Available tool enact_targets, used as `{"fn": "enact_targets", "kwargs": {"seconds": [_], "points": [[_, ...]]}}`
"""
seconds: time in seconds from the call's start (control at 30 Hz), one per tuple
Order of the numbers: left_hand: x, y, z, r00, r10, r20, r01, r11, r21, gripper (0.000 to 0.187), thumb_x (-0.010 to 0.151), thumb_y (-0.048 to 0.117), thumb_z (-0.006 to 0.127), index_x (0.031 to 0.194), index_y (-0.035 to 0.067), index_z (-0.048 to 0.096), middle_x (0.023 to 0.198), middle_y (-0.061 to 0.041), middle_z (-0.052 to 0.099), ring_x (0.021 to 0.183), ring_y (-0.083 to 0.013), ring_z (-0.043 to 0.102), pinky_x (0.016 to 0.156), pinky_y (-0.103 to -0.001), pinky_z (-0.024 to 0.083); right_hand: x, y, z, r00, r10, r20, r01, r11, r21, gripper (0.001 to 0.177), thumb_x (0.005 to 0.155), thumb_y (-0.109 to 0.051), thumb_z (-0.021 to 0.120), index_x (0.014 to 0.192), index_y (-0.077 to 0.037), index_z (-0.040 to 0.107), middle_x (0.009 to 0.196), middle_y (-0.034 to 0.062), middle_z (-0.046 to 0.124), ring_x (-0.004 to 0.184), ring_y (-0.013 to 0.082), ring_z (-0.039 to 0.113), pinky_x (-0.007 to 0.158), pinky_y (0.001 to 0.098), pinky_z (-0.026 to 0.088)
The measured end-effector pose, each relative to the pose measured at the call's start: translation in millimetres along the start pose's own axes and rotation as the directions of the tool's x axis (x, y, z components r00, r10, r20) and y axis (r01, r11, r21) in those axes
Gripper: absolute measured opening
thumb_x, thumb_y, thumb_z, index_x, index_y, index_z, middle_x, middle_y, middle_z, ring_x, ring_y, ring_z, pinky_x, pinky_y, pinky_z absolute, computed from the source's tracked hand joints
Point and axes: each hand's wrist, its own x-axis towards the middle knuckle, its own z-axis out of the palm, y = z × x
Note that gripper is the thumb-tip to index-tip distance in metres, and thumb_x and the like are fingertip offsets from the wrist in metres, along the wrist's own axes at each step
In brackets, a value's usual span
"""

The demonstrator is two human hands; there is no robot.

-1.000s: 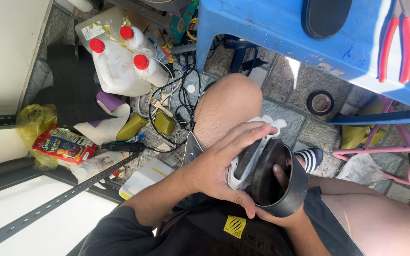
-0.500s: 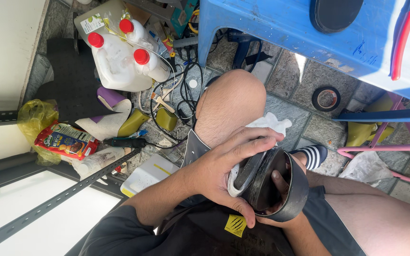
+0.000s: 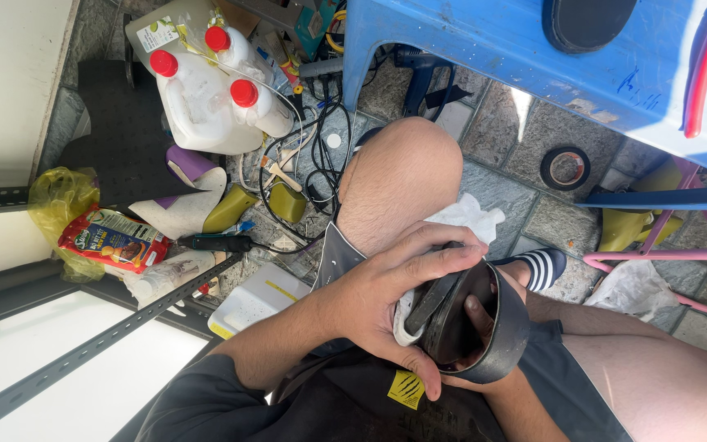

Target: The person uses a heat gun to warm a black shoe sole, then wipes it with a cloth. They press and smooth the sole edges by hand, inspect the fit, and use a hammer to tap the sole into place.

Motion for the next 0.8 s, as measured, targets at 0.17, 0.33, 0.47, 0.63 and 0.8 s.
{"fn": "enact_targets", "kwargs": {"seconds": [0.17, 0.33, 0.47, 0.63, 0.8], "points": [[-1, -2, 1, 1.0, -0.002, 0.002, 0.002, 1.0, -0.016, 0.119, 0.062, 0.058, 0.092, 0.159, 0.011, 0.039, 0.155, -0.014, 0.046, 0.137, -0.0274, 0.052, 0.117, -0.037, 0.044, -9, 5, 3, 1.0, 0.009, 0.008, -0.009, 1.0, -0.007, 0.112, 0.068, -0.065, 0.085, 0.157, -0.017, 0.037, 0.163, 0.0196, 0.031, 0.154, 0.0403, 0.031, 0.125, 0.0549, 0.033], [-2, -3, 2, 1.0, -0.003, 0.005, 0.003, 1.0, -0.025, 0.119, 0.063, 0.058, 0.092, 0.159, 0.011, 0.039, 0.155, -0.014, 0.045, 0.138, -0.0274, 0.051, 0.118, -0.037, 0.044, 1, 1, 3, 0.999, -0.034, -0.013, 0.034, 0.999, -0.002, 0.109, 0.07, -0.063, 0.086, 0.156, -0.017, 0.038, 0.161, 0.018, 0.034, 0.152, 0.0393, 0.036, 0.124, 0.0536, 0.036], [-1, -4, 3, 1.0, 0.001, 0.001, -0.001, 1.0, -0.028, 0.12, 0.062, 0.058, 0.091, 0.159, 0.011, 0.039, 0.155, -0.014, 0.045, 0.138, -0.0271, 0.051, 0.119, -0.037, 0.044, 12, -6, 1, 0.999, -0.046, -0.011, 0.045, 0.998, -0.052, 0.111, 0.068, -0.064, 0.086, 0.156, -0.018, 0.037, 0.16, 0.017, 0.035, 0.149, 0.0386, 0.039, 0.122, 0.0537, 0.038], [-1, -4, 1, 1.0, -0.006, 0.005, 0.006, 1.0, -0.023, 0.12, 0.063, 0.059, 0.091, 0.159, 0.01, 0.039, 0.154, -0.014, 0.045, 0.138, -0.0266, 0.051, 0.119, -0.037, 0.044, 13, -8, 3, 0.999, -0.038, -0.018, 0.038, 0.999, -0.009, 0.11, 0.071, -0.064, 0.086, 0.159, -0.022, 0.035, 0.162, 0.013, 0.035, 0.151, 0.0346, 0.04, 0.123, 0.0497, 0.041], [0, -2, 1, 1.0, -0.011, 0.017, 0.011, 1.0, -0.019, 0.119, 0.063, 0.058, 0.091, 0.159, 0.009, 0.04, 0.154, -0.013, 0.045, 0.138, -0.026, 0.051, 0.119, -0.037, 0.042, 4, -4, 7, 1.0, 0.004, 0.016, -0.005, 0.998, 0.058, 0.111, 0.073, -0.065, 0.083, 0.161, -0.021, 0.034, 0.163, 0.0179, 0.03, 0.155, 0.0379, 0.032, 0.126, 0.0528, 0.033]]}}
